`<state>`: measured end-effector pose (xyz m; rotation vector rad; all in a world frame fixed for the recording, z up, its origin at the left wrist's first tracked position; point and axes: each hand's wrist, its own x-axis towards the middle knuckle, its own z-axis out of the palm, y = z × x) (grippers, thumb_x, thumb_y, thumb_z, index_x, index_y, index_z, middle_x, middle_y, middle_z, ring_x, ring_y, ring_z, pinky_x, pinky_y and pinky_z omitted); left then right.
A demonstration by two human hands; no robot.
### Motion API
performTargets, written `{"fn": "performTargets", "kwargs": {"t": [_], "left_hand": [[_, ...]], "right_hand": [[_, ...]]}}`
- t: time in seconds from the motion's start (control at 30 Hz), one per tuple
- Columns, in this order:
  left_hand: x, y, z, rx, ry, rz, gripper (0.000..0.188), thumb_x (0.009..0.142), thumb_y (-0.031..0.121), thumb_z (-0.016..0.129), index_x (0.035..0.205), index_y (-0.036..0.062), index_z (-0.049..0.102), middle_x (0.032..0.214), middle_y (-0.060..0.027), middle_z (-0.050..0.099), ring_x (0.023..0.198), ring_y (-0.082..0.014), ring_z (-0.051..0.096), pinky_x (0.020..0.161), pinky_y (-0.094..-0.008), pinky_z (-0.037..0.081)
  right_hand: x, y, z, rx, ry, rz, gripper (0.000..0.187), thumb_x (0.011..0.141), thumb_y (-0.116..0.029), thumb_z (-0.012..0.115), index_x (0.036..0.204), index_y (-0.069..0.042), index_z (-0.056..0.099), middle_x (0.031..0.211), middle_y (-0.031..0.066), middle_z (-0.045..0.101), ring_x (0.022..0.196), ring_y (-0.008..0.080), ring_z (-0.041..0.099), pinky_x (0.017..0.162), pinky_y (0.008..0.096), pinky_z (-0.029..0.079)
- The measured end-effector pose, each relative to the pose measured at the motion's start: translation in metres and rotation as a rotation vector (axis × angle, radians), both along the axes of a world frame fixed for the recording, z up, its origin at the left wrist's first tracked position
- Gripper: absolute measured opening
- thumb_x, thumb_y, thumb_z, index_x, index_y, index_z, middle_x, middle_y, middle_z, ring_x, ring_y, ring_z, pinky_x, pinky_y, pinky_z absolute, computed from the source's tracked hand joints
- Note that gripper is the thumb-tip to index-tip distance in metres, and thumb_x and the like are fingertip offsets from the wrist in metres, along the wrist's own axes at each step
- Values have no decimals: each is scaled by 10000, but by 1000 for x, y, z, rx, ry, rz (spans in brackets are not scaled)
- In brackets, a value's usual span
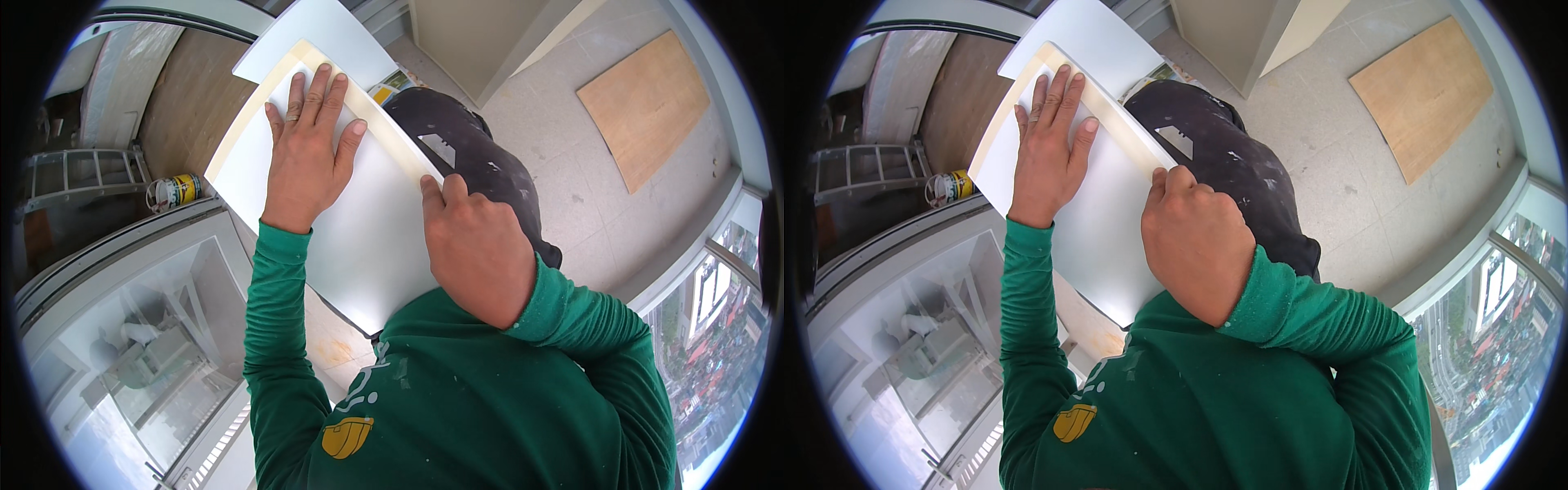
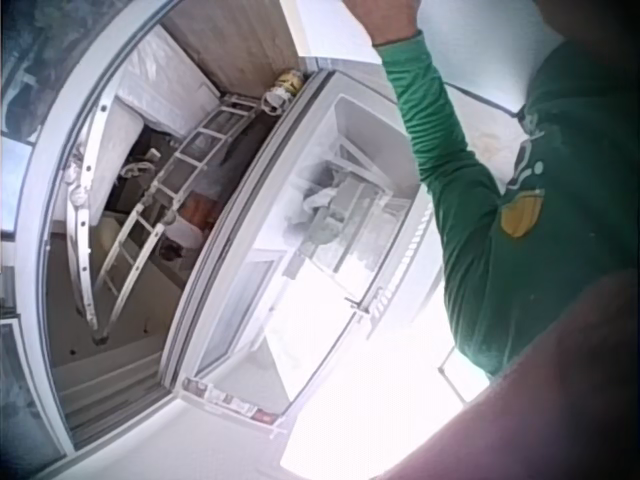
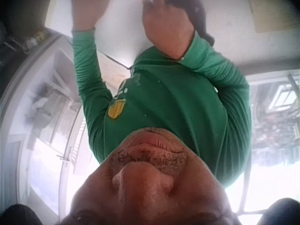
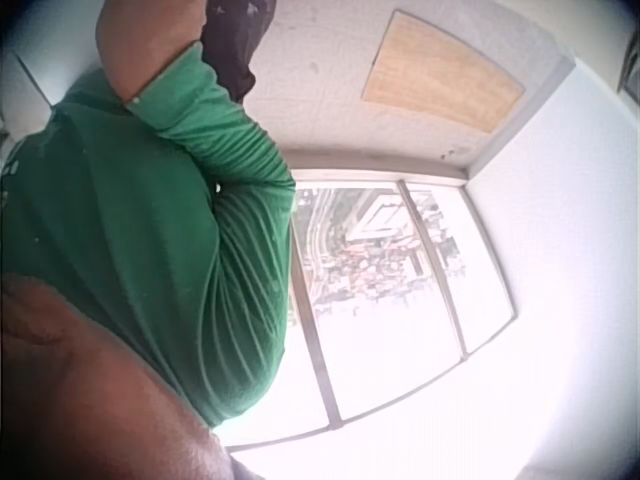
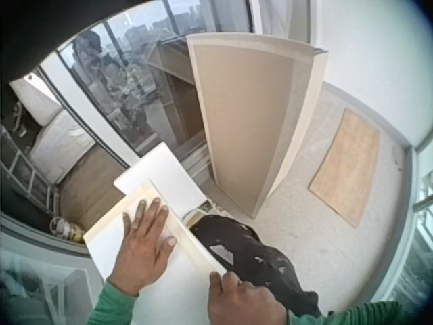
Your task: The person sands the edge of a white panel using a sanding block and then applies masking tape to the edge by hand.
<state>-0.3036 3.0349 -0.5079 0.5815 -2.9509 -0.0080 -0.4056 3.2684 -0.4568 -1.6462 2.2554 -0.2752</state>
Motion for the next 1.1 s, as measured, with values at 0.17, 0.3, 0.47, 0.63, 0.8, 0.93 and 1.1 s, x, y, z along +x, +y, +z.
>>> {"fn": "performTargets", "kwargs": {"t": [0.17,0.3,0.47,0.63,0.8,0.93,1.1], "left_hand": [[2,2,-3,-22,-17,14,604,1101,441,472,1641,187,380,1719,-80,319,1595,-389,240,1258,-676,153],[1,3,-6,-40,-19,6,618,1098,428,481,1649,174,360,1728,-84,298,1595,-395,233,1257,-686,129],[2,5,-7,-7,20,-16,649,1088,443,503,1637,121,376,1716,-122,314,1588,-428,237,1224,-740,123],[2,7,-9,-6,27,-11,629,1097,409,485,1655,153,346,1730,-103,290,1600,-402,213,1249,-701,88],[3,7,-12,-10,18,-2,619,1103,388,466,1668,177,325,1735,-94,282,1608,-385,200,1262,-677,71],[3,7,-12,-20,14,0,617,1105,386,460,1669,177,323,1735,-94,283,1611,-380,196,1262,-677,63],[2,9,-13,-27,17,0,618,1108,397,454,1669,172,323,1736,-91,280,1613,-377,188,1260,-681,60]], "right_hand": [[0,-3,1,-1,27,11,462,872,-50,625,1297,132,633,954,146,615,662,205,697,596,324,583],[0,-4,2,14,34,8,466,874,-55,623,1302,131,633,950,144,615,661,203,696,592,320,583],[-1,-3,4,-17,141,34,322,973,-87,610,1205,126,679,870,120,663,687,170,708,560,269,581],[0,-2,7,58,74,30,487,869,-60,624,1324,116,624,949,128,603,693,194,694,586,318,579],[1,1,12,17,67,23,488,863,-55,632,1319,117,622,942,128,597,686,189,690,579,313,575],[1,2,12,-3,67,9,488,859,-53,637,1317,116,624,938,129,595,685,189,690,576,313,574],[1,2,11,-24,115,25,362,922,-68,631,1229,123,663,892,130,634,687,183,705,562,290,581]]}}
